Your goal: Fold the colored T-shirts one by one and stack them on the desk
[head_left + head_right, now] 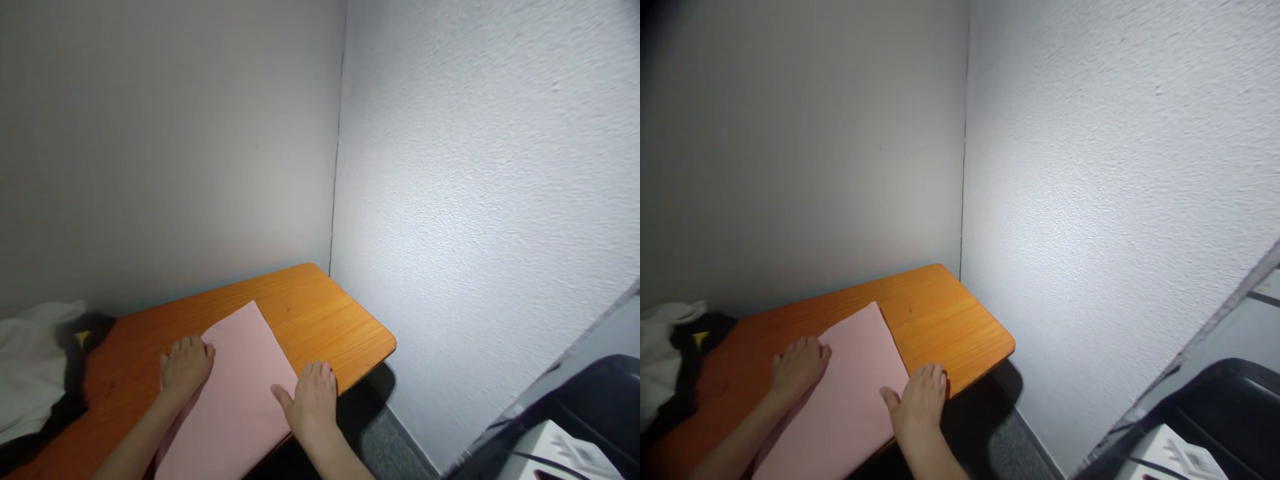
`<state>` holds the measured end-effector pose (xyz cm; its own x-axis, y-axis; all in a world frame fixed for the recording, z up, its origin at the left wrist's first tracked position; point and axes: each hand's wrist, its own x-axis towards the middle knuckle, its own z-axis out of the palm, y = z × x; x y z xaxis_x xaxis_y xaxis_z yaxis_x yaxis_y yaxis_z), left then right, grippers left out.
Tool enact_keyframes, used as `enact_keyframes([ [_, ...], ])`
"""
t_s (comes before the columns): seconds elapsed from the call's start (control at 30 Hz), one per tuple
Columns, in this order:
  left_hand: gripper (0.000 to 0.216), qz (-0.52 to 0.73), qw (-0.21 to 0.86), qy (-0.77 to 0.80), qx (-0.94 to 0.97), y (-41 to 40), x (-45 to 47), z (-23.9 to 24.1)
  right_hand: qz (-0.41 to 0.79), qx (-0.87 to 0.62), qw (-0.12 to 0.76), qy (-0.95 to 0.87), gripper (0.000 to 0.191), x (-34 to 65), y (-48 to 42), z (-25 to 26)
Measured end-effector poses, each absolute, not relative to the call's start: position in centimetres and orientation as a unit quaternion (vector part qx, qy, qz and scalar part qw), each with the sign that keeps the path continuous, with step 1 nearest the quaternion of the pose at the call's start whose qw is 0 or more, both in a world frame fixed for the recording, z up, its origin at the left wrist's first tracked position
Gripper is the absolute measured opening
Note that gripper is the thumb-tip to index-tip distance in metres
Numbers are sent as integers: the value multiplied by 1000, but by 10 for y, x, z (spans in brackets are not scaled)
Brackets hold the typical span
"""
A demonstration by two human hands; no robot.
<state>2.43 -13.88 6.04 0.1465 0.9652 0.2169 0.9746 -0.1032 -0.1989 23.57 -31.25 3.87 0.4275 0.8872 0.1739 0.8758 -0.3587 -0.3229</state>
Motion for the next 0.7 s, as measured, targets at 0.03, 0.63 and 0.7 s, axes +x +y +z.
enact_keyframes([
  [0.03, 52, -6, 141, -647, -749, -138, 23, 63, 37, -817, 180, -547, 69, 236, -316, 37],
  [0.63, 46, -97, -14, -571, -815, -106, 169, 146, 142, -731, 481, -462, 28, 400, -306, 81],
  [0.7, 45, -99, -14, -549, -830, -103, 210, 155, 123, -746, 492, -431, 34, 436, -306, 76],
])
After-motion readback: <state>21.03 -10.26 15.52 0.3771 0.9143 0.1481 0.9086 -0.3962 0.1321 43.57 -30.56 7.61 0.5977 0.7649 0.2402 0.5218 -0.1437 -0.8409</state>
